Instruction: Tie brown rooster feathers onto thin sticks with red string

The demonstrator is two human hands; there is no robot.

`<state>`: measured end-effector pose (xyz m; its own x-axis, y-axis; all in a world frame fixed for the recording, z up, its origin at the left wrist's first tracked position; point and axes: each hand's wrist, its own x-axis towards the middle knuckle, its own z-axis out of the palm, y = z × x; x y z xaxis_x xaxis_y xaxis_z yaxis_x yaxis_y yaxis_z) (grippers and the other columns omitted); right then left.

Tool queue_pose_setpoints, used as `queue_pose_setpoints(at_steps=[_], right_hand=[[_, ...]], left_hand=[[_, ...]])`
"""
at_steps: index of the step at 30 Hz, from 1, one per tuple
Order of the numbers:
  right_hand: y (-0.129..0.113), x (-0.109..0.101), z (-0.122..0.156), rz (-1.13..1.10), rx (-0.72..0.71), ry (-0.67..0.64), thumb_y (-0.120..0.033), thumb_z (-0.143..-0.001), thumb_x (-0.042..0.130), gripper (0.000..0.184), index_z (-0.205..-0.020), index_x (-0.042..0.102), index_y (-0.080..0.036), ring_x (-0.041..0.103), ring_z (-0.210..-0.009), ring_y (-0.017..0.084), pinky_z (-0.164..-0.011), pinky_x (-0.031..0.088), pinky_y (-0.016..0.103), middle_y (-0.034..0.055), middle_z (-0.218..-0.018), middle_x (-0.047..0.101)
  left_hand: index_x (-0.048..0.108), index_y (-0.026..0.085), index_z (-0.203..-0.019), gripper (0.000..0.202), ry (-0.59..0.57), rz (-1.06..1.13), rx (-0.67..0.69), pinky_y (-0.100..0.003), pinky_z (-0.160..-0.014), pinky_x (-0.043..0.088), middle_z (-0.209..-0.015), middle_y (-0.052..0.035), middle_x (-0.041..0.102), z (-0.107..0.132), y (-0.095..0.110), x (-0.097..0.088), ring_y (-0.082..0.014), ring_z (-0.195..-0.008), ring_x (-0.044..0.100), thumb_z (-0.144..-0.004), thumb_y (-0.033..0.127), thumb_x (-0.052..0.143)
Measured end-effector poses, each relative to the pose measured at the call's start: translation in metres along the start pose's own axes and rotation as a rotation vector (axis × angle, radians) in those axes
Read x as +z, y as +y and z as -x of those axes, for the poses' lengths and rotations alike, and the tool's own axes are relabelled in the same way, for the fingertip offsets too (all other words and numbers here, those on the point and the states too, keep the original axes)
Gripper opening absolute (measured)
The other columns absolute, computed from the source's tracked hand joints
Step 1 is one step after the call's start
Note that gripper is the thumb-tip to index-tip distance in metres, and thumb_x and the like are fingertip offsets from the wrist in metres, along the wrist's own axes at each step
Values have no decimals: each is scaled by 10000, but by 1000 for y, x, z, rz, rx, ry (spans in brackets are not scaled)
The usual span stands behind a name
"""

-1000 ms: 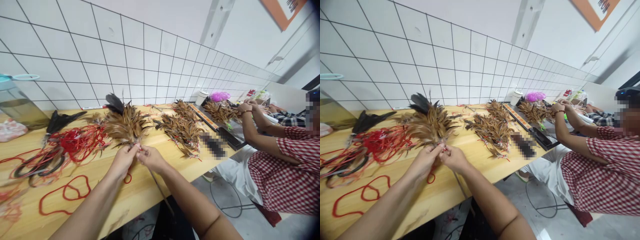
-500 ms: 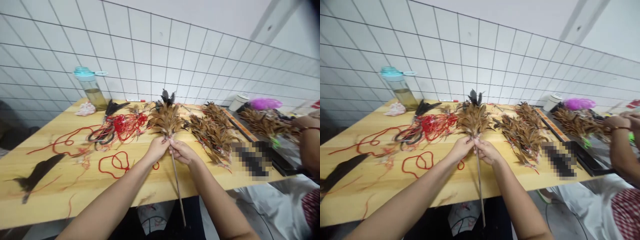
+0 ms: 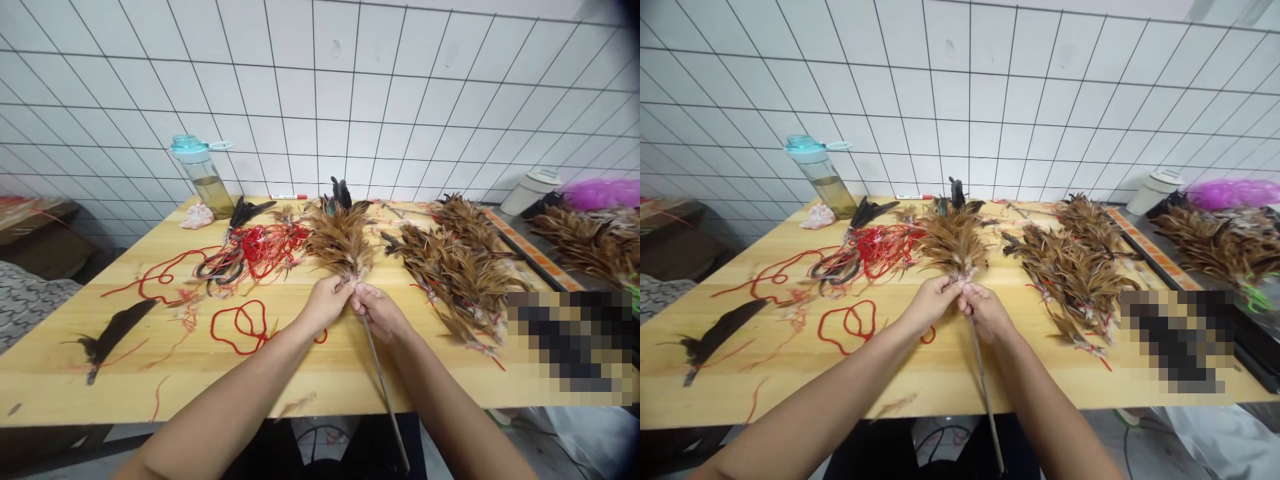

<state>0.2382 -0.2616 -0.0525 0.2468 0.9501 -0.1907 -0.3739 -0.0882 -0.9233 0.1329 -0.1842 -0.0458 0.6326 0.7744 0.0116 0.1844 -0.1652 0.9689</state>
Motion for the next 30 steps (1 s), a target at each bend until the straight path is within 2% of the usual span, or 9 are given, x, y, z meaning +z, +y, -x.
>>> queue_pose_setpoints(at_steps=[5,12,19,24,30], right_hand=[[-4,-1,4,-28,-64,49,-533,-622,755,410,-595,553,-177,299,-484,74,-477,187,254,-32,-540,483],[-12,-2,9,-42,-108,50,-483,-612,769,370,-581,566,-174,321,-495,72,-484,210,255,-27,-564,492],[-8,-5,5,3,-141,123,-471,-613,756,362,-548,562,-173,317,-475,68,-479,196,253,-25,-529,481],[-5,0,0,-16,-175,171,-461,-615,730,335,-556,554,-181,316,-479,76,-487,226,250,-26,-515,476],[-4,3,-7,-72,-174,279,-391,-658,677,304,-516,503,-186,319,-456,68,-481,231,236,-45,-475,444]], left_hand=[[541,178,-666,289,-53,-133,120,-269,-718,423,-677,-34,664,12,12,0,-152,-677,592,-889,317,420],[546,178,-692,245,-10,-438,288,-267,-669,376,-701,-30,605,15,22,-8,-146,-664,518,-886,221,403],[581,174,-721,183,36,-420,326,-244,-627,354,-687,-11,600,11,19,-11,-129,-630,496,-848,205,453],[540,171,-673,205,39,-386,294,-238,-592,322,-625,9,529,15,19,-7,-116,-590,446,-844,234,446],[478,176,-664,226,47,-372,336,-237,-571,295,-601,23,429,20,15,-1,-113,-584,403,-855,290,442]])
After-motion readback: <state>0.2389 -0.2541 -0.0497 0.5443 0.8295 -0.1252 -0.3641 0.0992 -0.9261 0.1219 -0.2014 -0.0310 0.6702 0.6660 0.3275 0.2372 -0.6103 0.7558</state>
